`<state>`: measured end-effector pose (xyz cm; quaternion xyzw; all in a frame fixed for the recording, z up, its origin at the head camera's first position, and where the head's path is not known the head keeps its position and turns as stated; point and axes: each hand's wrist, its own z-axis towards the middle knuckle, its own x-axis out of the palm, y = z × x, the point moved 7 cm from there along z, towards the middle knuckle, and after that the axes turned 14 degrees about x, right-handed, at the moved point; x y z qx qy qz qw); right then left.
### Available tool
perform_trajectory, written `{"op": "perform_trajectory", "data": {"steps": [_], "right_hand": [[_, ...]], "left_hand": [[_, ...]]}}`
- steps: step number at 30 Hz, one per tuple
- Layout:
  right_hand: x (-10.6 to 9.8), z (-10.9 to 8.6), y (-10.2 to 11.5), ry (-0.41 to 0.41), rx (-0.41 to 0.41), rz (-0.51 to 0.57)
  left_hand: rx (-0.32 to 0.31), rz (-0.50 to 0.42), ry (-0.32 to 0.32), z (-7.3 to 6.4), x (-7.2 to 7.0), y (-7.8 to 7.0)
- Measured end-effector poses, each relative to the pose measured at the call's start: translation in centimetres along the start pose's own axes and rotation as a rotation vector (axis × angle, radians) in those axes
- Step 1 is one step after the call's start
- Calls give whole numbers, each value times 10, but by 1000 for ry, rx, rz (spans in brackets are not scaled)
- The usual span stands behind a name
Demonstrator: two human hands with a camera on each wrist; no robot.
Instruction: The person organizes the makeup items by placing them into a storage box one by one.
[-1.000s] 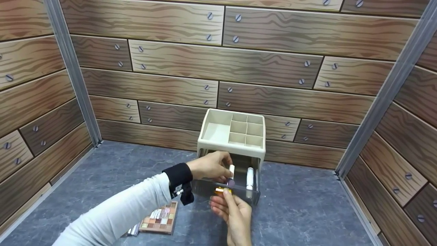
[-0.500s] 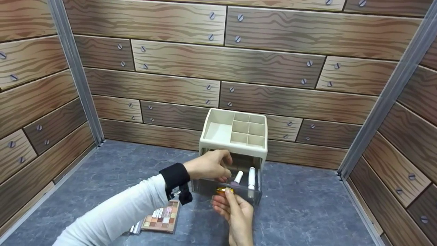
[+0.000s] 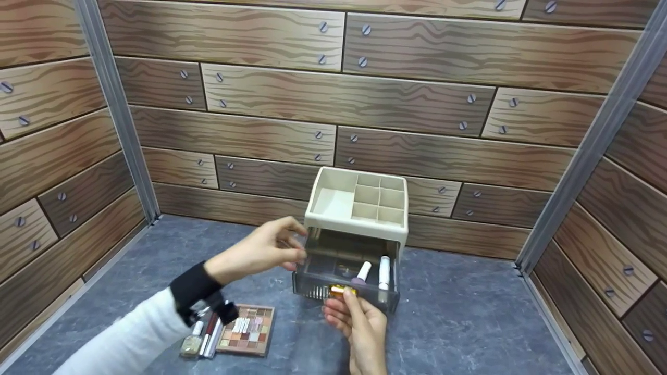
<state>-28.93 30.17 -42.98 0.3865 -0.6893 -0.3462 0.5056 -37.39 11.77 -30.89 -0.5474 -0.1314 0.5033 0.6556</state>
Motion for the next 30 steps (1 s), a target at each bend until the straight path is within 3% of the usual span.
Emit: {"op": "perform_trajectory", "data": {"steps": [10,17,24,30], "right_hand": [[-1,0,-1,2,7,-3],[0,1,-1,7,0,2],[0,1,-3,-4,14,-2],[-1,0,0,-14,5,-13]], "left_hand": [[-5,9,-48,-48,-44,12],[-43,52,-98,-81,-70,40],[-121,69,-171,-117,-94,66],[-200,67,-177,-141,-104,89]]}}
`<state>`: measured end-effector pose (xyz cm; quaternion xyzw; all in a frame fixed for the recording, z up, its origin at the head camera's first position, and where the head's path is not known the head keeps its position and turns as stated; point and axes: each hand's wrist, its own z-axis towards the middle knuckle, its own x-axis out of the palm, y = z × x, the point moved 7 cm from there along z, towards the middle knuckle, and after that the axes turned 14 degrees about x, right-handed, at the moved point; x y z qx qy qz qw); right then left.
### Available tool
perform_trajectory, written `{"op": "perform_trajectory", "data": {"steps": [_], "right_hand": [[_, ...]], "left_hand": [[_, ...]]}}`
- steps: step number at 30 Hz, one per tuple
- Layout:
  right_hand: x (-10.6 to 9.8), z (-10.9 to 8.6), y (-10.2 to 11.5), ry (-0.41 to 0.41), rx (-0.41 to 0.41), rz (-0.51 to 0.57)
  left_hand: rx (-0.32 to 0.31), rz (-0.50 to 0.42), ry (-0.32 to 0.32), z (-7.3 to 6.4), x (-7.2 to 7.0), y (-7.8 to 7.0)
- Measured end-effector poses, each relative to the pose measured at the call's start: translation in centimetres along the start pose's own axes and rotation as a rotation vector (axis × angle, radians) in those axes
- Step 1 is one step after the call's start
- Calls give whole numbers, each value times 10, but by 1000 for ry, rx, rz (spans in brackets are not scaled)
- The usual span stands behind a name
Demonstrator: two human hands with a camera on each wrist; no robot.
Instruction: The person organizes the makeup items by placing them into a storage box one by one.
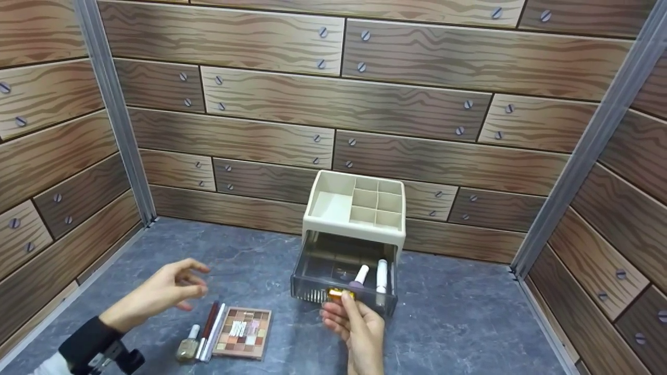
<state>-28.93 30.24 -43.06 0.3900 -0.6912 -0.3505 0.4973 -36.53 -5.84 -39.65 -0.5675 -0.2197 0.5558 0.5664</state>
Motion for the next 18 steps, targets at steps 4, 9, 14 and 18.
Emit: {"op": "perform_trajectory", "data": {"steps": [4,9,14,18], "right_hand": [[0,0,-2,-8,8,5],[0,0,-1,-7,1,-8],[1,0,0,4,-4,5],[1,-1,-1,-1,-3,16]], "left_hand": [[-97,46,29,-14,0,25],[-176,184,72,-27,10,49],[-193,252,83,-31,18,67],[-230,229,95,-32,20,78]]}}
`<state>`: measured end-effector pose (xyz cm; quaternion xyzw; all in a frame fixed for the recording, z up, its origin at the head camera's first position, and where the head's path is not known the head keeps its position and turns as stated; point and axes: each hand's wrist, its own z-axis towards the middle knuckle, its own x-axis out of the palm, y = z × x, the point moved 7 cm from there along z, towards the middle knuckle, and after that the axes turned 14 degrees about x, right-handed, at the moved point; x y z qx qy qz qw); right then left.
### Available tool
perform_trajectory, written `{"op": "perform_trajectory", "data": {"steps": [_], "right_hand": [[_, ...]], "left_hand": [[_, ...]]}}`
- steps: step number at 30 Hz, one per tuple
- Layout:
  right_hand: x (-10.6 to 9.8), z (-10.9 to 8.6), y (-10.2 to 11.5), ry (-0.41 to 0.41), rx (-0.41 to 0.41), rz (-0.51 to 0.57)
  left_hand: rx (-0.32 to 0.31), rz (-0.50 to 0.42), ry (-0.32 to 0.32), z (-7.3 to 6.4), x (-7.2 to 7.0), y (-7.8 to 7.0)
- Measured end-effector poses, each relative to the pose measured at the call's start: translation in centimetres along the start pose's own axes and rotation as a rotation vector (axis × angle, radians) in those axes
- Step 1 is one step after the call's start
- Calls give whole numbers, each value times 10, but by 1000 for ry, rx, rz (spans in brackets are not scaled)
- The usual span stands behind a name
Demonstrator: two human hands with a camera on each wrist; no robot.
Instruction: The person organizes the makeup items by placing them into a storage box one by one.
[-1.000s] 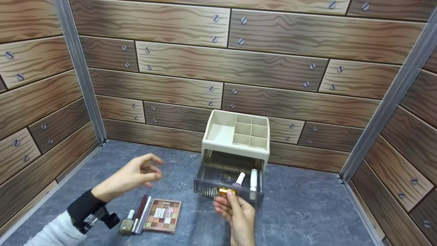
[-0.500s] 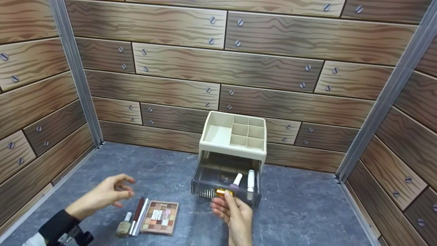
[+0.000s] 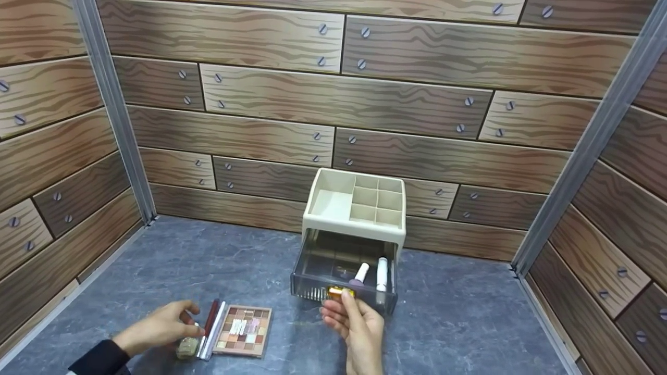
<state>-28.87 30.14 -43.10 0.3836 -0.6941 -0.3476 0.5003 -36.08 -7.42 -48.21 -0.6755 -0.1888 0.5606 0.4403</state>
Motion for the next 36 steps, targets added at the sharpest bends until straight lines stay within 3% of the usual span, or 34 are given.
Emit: {"op": "perform_trajectory", "data": {"steps": [8,15,18,25,33,36], "right_hand": [[-1,1,1,3,-2,-2],[-1,1,-1,-2,4,-8],[-2,1,-2,-11,11,-19],[-2,1,-1,-10,6,-21],[-2,1,-1,4,1,3],[-1,1,-1,11,-4,6]], "left_hand": [[14,158,-14,1,2,9],[-11,80,-7,-5,6,19],[-15,97,-14,-5,8,18],[12,246,-46,-1,7,9],[46,209,-99,-3,7,13],[21,173,-107,-3,7,15]]}}
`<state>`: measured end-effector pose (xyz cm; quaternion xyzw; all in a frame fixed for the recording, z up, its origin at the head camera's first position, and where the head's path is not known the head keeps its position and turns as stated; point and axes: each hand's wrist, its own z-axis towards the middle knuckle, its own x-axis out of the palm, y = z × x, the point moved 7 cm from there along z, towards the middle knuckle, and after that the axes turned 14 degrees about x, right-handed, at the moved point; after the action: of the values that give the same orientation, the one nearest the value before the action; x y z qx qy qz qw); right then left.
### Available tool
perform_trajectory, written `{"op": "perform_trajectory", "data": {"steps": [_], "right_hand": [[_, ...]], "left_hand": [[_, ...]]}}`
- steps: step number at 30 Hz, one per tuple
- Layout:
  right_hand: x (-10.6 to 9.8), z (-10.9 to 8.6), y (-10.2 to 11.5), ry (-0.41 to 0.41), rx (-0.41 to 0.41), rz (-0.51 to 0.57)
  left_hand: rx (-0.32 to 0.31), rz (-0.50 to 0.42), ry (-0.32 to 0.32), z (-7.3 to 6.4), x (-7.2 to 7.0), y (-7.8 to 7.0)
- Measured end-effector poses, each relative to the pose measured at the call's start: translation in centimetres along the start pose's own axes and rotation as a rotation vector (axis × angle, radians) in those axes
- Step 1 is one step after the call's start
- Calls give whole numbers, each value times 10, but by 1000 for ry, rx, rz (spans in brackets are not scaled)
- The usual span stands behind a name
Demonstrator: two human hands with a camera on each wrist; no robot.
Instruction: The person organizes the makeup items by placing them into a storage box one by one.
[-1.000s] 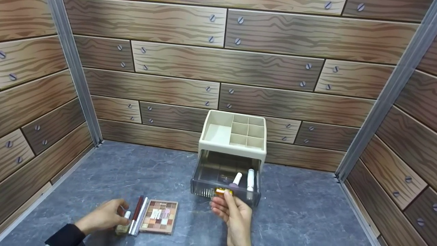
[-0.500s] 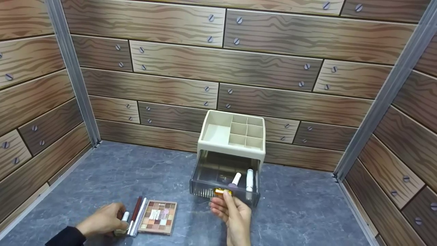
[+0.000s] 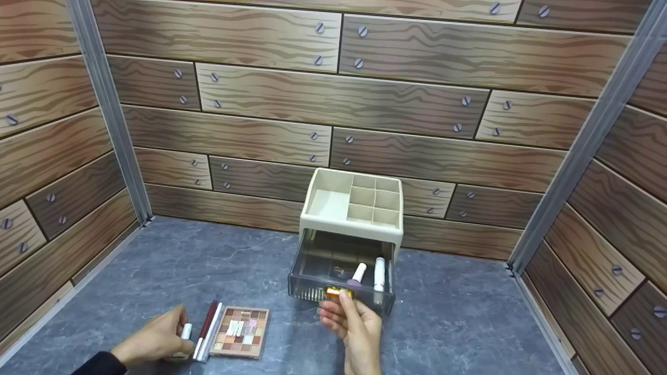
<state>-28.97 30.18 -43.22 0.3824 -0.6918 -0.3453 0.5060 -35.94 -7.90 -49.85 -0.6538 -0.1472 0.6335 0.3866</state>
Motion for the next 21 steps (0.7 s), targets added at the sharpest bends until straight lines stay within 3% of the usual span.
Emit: {"op": "perform_trajectory", "data": {"steps": [6,13,21], "right_hand": [[-1,1,-1,-3,-7,-1],[0,-1,-2,-12,0,-17],[0,-1,0,-16,-8,-9]], "left_hand": [[-55,-156,-2,-2,2,6],[-105,-441,19,-4,6,9],[-7,-687,77,2,4,-7]]}}
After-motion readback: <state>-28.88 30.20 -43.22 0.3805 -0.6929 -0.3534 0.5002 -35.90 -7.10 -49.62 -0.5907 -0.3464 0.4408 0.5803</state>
